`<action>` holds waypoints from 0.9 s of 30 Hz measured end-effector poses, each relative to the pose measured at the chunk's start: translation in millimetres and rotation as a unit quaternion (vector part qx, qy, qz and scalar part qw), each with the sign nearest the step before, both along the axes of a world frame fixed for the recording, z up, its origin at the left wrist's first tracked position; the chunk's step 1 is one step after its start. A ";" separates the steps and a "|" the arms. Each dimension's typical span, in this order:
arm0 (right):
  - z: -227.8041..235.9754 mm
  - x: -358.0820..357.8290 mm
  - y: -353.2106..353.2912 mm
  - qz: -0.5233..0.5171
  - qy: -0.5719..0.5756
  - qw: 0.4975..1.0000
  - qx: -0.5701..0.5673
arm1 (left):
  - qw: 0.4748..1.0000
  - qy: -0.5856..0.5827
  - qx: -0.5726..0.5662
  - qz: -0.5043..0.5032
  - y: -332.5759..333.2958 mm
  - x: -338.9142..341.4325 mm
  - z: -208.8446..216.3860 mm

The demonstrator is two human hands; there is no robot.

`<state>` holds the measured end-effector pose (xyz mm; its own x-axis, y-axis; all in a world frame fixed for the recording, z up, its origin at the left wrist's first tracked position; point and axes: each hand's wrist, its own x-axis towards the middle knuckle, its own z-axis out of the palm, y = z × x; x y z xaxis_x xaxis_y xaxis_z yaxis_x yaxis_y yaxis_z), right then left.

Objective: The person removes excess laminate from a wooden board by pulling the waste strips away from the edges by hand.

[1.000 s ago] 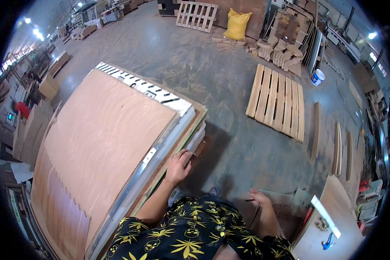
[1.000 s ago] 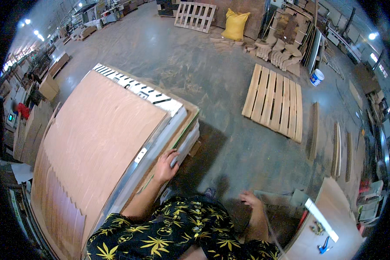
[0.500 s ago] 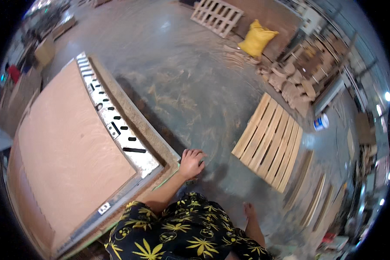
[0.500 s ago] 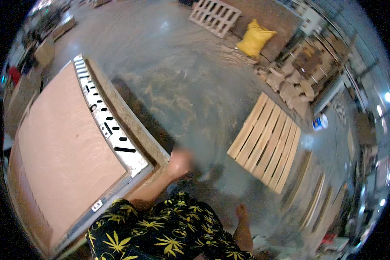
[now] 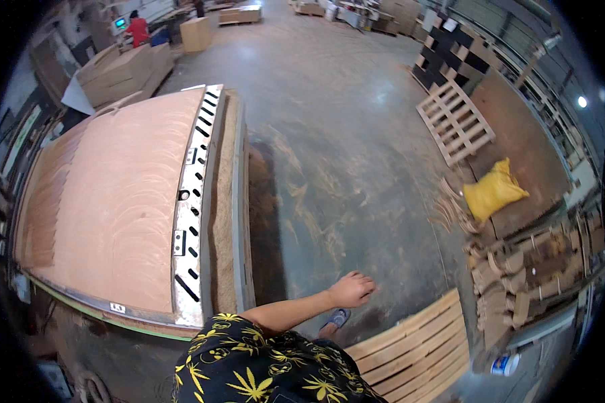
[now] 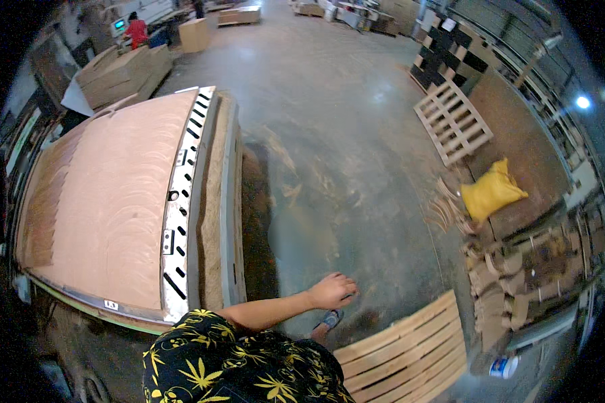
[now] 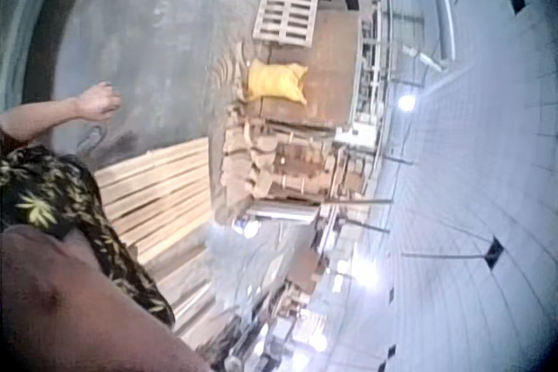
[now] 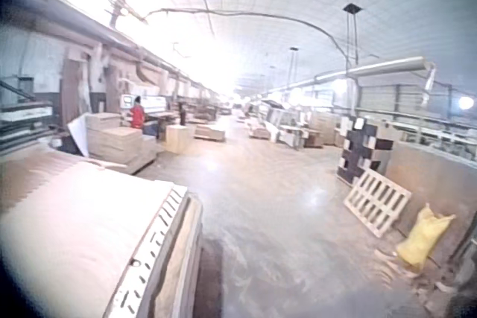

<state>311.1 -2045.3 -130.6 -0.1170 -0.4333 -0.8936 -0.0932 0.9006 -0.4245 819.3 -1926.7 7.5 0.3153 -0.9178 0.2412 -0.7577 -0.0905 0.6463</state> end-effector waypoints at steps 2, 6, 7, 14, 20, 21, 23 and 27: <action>-27.0 48.2 -79.8 0.036 0.017 0.999 -0.016 | 0.993 0.057 0.065 0.078 1.2 31.2 -53.9; -81.2 169.8 -241.8 0.114 0.090 0.986 -0.080 | 0.878 0.168 0.387 0.226 53.6 78.5 -167.7; -94.1 230.8 -269.3 0.148 0.085 0.981 -0.089 | 0.839 0.161 0.455 0.250 86.4 90.5 -199.1; -36.7 567.8 -421.2 0.414 -0.049 0.884 -0.213 | 0.651 0.396 0.346 0.547 117.6 106.8 -205.3; -107.2 731.2 -523.0 0.618 -0.055 0.750 -0.228 | 0.603 0.475 0.360 0.530 76.7 191.6 -298.9; -102.1 764.1 -474.0 0.593 -0.043 0.793 -0.133 | 0.588 0.466 0.362 0.554 87.6 196.8 -289.4; -91.6 746.8 -487.4 0.559 -0.031 0.829 0.018 | 0.607 0.467 0.359 0.534 49.9 237.3 -285.7; -121.9 781.1 -577.7 0.484 -0.226 0.819 0.211 | 0.736 0.341 0.251 0.529 2.5 415.9 -238.6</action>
